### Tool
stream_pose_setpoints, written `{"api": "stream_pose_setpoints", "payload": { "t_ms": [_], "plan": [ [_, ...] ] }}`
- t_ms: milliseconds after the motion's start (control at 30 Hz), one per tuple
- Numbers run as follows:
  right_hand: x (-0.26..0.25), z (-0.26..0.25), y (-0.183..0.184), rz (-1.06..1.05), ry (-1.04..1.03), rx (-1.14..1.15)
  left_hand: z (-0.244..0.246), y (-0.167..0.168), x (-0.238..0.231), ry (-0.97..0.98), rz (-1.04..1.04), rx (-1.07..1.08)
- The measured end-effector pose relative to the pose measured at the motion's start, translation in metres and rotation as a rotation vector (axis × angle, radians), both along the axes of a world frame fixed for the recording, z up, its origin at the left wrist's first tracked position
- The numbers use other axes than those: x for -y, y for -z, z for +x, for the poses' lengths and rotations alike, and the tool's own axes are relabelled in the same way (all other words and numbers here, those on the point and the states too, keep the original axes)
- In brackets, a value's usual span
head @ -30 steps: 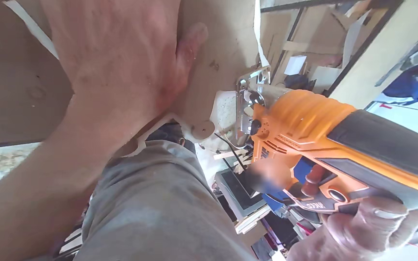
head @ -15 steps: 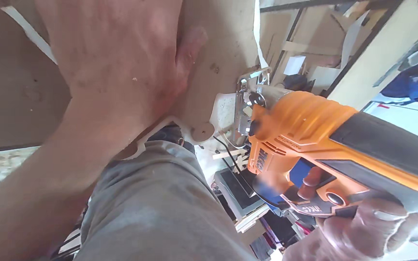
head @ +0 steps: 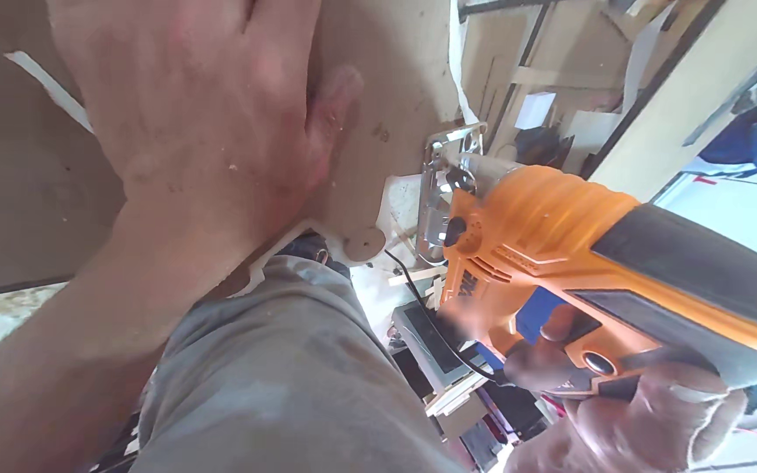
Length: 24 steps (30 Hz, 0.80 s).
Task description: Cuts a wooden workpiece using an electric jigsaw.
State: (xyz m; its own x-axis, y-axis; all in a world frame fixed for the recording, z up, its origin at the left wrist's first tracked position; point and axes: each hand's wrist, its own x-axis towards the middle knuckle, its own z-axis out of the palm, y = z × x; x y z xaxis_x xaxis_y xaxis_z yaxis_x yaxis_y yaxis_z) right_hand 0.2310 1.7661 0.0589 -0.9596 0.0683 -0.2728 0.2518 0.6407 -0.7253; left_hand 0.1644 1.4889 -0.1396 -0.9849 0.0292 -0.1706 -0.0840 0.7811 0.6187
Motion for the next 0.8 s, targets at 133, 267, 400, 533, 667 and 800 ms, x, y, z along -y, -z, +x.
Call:
{"api": "stream_pose_setpoints", "payload": {
  "t_ms": [133,267,400,533,667,800],
  "plan": [
    [0.010,0.004,0.000,0.032,0.081,0.018,-0.001,-0.003,0.001,0.001,-0.050,-0.004],
    [0.020,0.010,-0.001,0.069,0.206,0.030,0.002,-0.005,0.002,0.020,-0.077,0.037],
    [0.031,0.010,-0.002,0.025,0.280,0.085,-0.002,-0.007,0.006,0.035,-0.079,0.069],
    [0.054,0.002,-0.001,0.006,0.388,0.095,-0.004,-0.007,0.016,0.138,-0.068,0.069],
    [0.053,0.008,-0.006,0.017,0.366,0.104,-0.008,-0.009,0.021,0.200,-0.100,0.040],
    [0.018,0.038,-0.013,-0.188,0.395,0.128,-0.004,-0.010,0.020,0.196,-0.143,0.022]
  ]
}}
